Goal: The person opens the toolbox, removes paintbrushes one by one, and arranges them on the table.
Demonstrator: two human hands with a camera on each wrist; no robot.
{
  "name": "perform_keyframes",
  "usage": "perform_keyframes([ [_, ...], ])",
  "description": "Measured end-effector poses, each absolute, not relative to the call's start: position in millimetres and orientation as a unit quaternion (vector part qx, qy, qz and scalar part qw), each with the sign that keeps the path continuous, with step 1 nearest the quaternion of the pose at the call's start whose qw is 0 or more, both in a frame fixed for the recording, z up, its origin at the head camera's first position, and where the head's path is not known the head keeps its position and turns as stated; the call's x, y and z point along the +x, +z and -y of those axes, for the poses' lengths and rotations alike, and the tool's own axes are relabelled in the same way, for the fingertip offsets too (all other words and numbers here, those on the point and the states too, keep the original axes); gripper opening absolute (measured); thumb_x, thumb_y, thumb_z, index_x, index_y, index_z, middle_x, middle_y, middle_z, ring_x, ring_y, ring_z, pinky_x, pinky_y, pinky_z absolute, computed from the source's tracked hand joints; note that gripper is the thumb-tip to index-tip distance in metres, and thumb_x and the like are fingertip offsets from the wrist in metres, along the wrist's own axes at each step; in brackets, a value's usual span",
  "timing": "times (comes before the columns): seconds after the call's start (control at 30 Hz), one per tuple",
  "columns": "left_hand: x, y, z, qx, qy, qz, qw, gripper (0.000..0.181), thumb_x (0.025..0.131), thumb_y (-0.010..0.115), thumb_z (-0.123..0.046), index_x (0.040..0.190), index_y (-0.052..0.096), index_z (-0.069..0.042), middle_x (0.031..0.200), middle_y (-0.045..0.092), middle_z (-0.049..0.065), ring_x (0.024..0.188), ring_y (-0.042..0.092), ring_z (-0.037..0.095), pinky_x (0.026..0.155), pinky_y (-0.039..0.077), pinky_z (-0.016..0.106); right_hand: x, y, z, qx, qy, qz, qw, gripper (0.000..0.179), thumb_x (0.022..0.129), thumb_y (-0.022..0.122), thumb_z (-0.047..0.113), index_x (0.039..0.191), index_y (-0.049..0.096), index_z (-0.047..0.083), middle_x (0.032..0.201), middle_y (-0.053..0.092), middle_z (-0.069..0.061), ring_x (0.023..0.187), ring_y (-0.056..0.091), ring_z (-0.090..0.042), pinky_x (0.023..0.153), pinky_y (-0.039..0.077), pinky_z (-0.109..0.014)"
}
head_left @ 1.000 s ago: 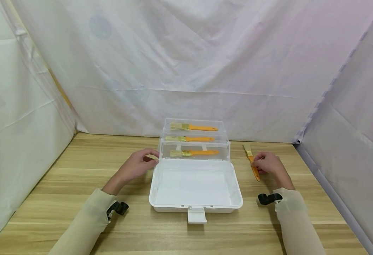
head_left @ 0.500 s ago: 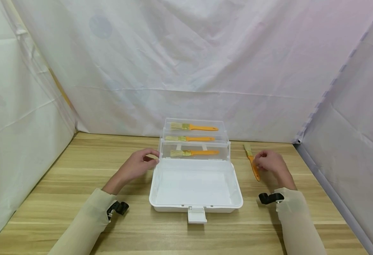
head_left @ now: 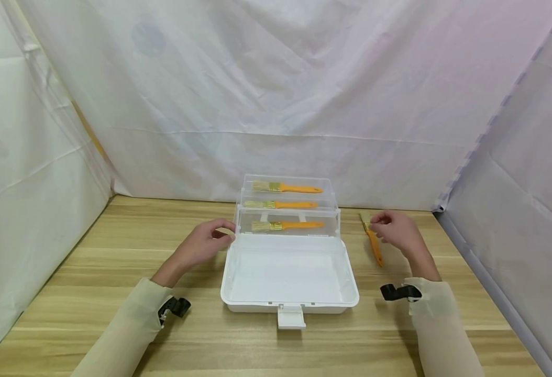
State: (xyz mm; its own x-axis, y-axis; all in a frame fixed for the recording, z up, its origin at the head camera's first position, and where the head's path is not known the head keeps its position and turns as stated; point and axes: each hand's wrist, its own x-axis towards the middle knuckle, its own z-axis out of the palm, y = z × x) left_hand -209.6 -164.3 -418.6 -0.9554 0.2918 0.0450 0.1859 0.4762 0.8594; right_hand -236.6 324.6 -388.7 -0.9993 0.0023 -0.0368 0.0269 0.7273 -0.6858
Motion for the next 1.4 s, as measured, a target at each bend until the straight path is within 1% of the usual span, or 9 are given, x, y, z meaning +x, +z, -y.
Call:
perform_keyframes([
  [0.1,-208.9,-418.0,164.2,0.138,0.493,-0.857,0.055,0.024,0.109,0.067,-0.019,0.129,0.074,-0.007,0.146,0.066,0.017,0.123,0.071,0.037,0.097,0.059,0.053,-233.0,-380.8,-316.6,-0.008,-0.363,-0.932,0.005,0.029,0.107,0.069,0.022,0.124,0.068,-0.002,0.111,0.07,-0.017,0.094,0.072,-0.034,0.083,0.064,-0.046],
  [0.23,-208.3,-418.0,164.5,0.141,0.49,-0.859,0.054,0.024,0.109,0.066,-0.02,0.129,0.074,-0.008,0.147,0.066,0.017,0.123,0.071,0.037,0.097,0.059,0.053,-227.5,-371.1,-305.2,-0.036,-0.354,-0.934,-0.017,0.026,0.107,0.071,0.021,0.121,0.071,0.0,0.109,0.07,-0.016,0.094,0.07,-0.033,0.077,0.062,-0.04],
  [0.3,-208.9,-418.6,164.8,0.143,0.489,-0.859,0.053,0.024,0.109,0.066,-0.02,0.129,0.074,-0.008,0.147,0.066,0.017,0.123,0.071,0.037,0.097,0.059,0.053,-224.4,-366.8,-299.3,-0.049,-0.351,-0.935,-0.028,0.024,0.107,0.072,0.021,0.12,0.072,0.001,0.109,0.071,-0.015,0.093,0.069,-0.031,0.074,0.061,-0.036],
  [0.37,-209.3,-418.9,165.1,0.143,0.49,-0.858,0.054,0.024,0.109,0.066,-0.019,0.129,0.074,-0.008,0.148,0.066,0.017,0.122,0.071,0.037,0.098,0.059,0.053,-221.3,-363.4,-294.3,-0.06,-0.348,-0.935,-0.036,0.023,0.106,0.073,0.021,0.119,0.073,0.002,0.108,0.072,-0.014,0.092,0.069,-0.03,0.073,0.06,-0.034],
  [0.7,-210.0,-420.0,165.2,0.141,0.487,-0.86,0.055,0.023,0.109,0.066,-0.018,0.129,0.074,-0.009,0.148,0.065,0.016,0.122,0.071,0.037,0.097,0.06,0.053,-208.3,-349.4,-271.4,-0.093,-0.34,-0.935,-0.049,0.019,0.106,0.074,0.018,0.117,0.073,0.004,0.109,0.074,-0.013,0.097,0.07,-0.032,0.078,0.057,-0.042],
  [1.03,-209.6,-419.6,166.6,0.137,0.487,-0.86,0.058,0.024,0.11,0.065,-0.018,0.13,0.074,-0.009,0.15,0.064,0.016,0.124,0.07,0.037,0.098,0.059,0.053,-200.0,-342.1,-253.8,-0.122,-0.333,-0.934,-0.048,0.016,0.104,0.075,0.015,0.115,0.074,0.004,0.104,0.076,-0.009,0.093,0.071,-0.028,0.078,0.057,-0.042],
  [1.4,-209.4,-418.7,166.1,0.136,0.487,-0.861,0.059,0.025,0.11,0.066,-0.019,0.131,0.073,-0.009,0.15,0.065,0.015,0.124,0.07,0.037,0.098,0.059,0.053,-196.5,-344.9,-241.3,-0.18,-0.342,-0.921,-0.056,0.013,0.103,0.077,0.012,0.113,0.076,0.004,0.103,0.076,-0.003,0.094,0.073,-0.023,0.08,0.06,-0.041],
])
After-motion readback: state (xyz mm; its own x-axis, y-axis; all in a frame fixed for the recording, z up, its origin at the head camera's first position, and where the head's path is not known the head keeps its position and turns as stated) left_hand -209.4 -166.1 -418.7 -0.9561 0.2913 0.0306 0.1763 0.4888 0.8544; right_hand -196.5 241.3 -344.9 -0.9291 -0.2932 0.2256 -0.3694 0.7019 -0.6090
